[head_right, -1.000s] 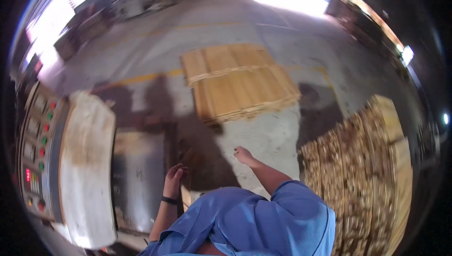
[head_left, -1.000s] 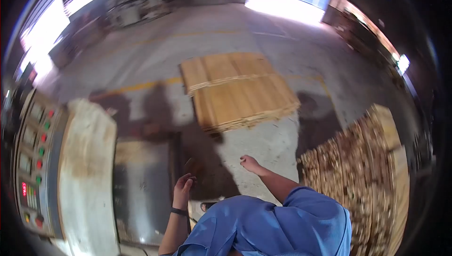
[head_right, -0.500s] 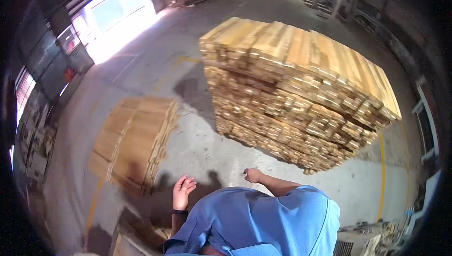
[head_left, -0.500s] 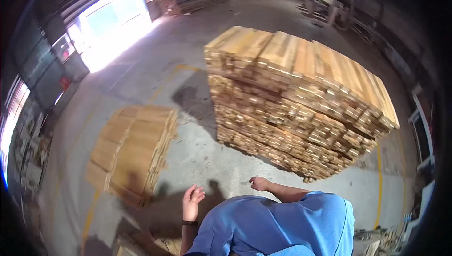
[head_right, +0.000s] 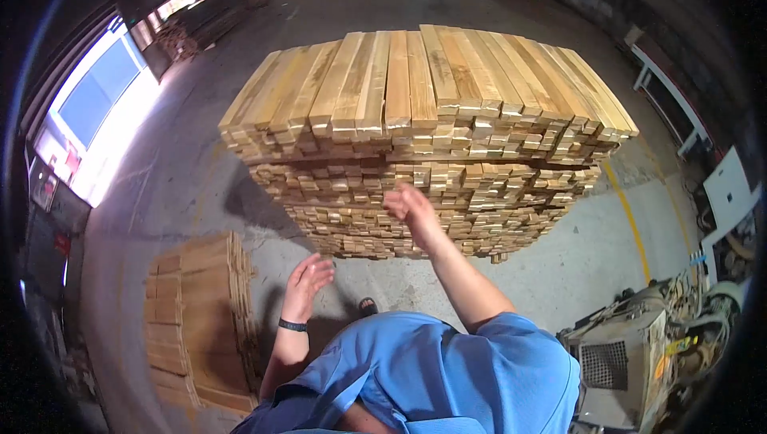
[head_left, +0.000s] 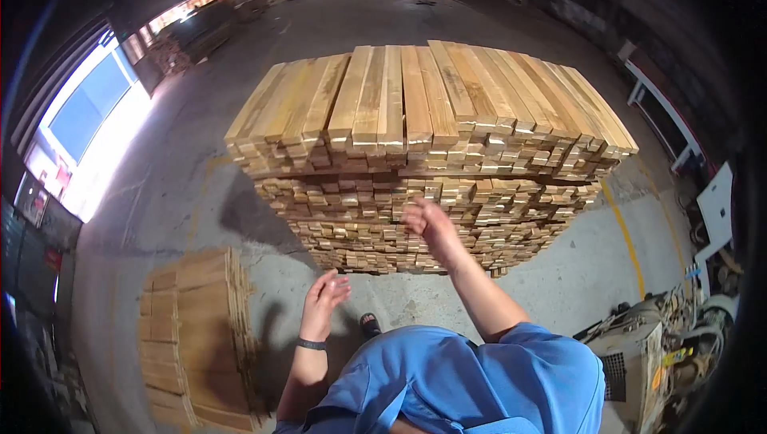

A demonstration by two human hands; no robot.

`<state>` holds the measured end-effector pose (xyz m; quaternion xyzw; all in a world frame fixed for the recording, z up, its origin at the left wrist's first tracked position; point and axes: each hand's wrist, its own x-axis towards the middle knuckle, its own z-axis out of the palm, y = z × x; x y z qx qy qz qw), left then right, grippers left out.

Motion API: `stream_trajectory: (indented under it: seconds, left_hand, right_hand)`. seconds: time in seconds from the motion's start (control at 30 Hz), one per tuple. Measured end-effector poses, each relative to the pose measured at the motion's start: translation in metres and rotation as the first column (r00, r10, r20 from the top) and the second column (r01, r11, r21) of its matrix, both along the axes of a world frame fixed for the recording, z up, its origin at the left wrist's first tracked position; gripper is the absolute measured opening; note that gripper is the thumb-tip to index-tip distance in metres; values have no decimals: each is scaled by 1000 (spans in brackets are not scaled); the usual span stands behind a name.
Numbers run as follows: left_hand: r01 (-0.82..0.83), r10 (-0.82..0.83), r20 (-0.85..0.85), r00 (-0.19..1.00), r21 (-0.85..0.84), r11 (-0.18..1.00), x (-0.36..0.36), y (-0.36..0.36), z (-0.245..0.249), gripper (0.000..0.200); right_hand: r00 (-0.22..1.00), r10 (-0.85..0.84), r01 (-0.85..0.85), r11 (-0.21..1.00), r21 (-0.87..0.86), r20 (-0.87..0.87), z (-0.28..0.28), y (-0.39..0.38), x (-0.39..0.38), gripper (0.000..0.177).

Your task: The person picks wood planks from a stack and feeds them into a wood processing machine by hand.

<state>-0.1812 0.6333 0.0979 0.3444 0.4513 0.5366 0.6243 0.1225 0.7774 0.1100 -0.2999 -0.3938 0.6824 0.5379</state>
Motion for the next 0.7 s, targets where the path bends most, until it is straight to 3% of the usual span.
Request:
stream_trajectory:
  seconds: [0.07,0.13,0.2,0.27,0.33,0.43,0.57,0.7]
  left_hand:
    - [73,-76,74,994,42,996,-8,45,17,43]
    - [111,-118,149,982,57,992,-15,90,34,43]
    - [129,-143,226,964,78,989,-20,135,47,44]
    - [119,-138,114,984,159,980,-18,177,69,49]
    - [103,-101,-19,995,248,963,-10,212,88,55]
    - [144,-142,-27,990,239,960,6,244,125,61]
    - [208,-216,-2,976,267,941,26,276,141,62]
    - [147,-168,82,982,214,966,38,287,145,61]
  right_hand:
    - [975,-115,116,993,-8,-188,29,28,-1,82]
    - [933,-252,249,967,-46,-258,56,46,-6,80]
    - [821,-468,428,883,-191,-326,62,71,-8,78]
    - [704,-633,667,745,-9,-322,66,86,-10,76]
    - [666,-712,741,666,84,-221,97,87,-16,70]
    - [712,-699,702,712,24,-76,93,101,-7,59]
    - [699,-714,714,700,-4,-44,109,100,-12,50]
    - [709,-705,705,709,-12,-27,104,102,-7,47]
